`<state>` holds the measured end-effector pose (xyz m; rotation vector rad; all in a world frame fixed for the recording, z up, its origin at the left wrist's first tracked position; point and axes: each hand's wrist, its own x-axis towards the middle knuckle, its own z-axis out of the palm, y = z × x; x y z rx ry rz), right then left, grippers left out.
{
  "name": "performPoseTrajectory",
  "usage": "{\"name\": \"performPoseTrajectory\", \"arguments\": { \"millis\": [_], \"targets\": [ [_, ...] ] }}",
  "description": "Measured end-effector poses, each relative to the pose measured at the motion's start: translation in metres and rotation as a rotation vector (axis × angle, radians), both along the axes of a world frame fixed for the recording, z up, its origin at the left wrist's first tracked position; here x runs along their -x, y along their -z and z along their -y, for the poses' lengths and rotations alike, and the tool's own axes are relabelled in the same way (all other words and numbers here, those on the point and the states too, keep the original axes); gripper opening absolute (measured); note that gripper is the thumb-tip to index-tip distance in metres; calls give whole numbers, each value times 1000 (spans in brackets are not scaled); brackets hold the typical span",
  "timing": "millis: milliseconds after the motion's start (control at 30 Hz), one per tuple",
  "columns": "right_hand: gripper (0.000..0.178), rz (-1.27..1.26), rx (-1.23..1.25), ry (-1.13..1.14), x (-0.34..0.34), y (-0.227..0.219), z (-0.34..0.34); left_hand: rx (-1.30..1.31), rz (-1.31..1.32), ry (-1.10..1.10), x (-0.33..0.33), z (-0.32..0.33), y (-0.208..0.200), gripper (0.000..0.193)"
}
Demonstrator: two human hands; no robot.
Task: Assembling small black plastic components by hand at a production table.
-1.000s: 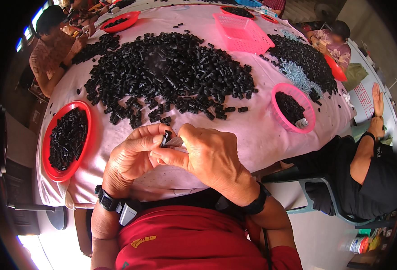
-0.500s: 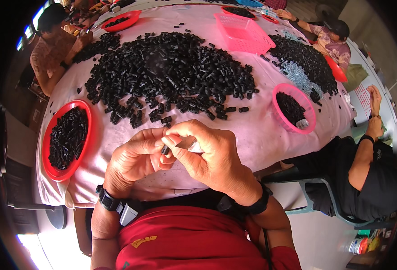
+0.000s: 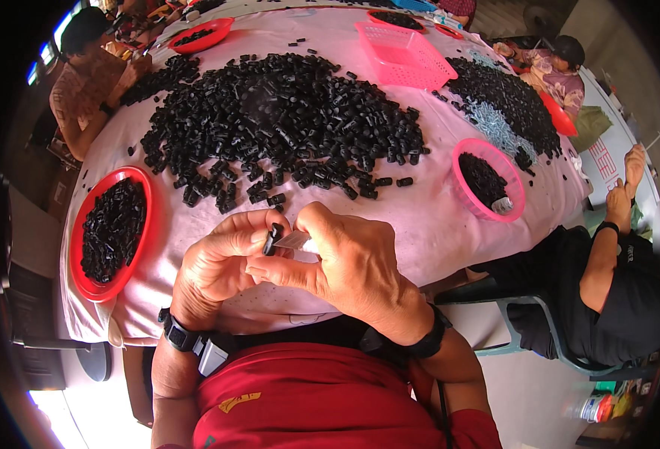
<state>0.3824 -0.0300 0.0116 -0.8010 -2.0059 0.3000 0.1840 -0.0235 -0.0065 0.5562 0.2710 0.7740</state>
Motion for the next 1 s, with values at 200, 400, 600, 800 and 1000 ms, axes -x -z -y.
{"name": "performPoseTrajectory", "arguments": {
  "millis": [200, 400, 600, 800, 1000],
  "targets": [
    [53, 178, -28, 155, -1, -1, 1, 24, -40, -42, 0, 2, 2, 27],
    [55, 258, -55, 172, -3, -2, 1, 31, -35, -43, 1, 2, 3, 29],
    [55, 242, -77, 176, -3, 4, -1, 22, -11, -25, 0, 0, 10, 30],
    [55, 228, -80, 162, -3, 1, -1, 20, 21, -11, -1, 0, 9, 29],
    [55, 238, -49, 169, -2, 1, 0, 9, 1, -20, 0, -1, 10, 29]
  ]
}}
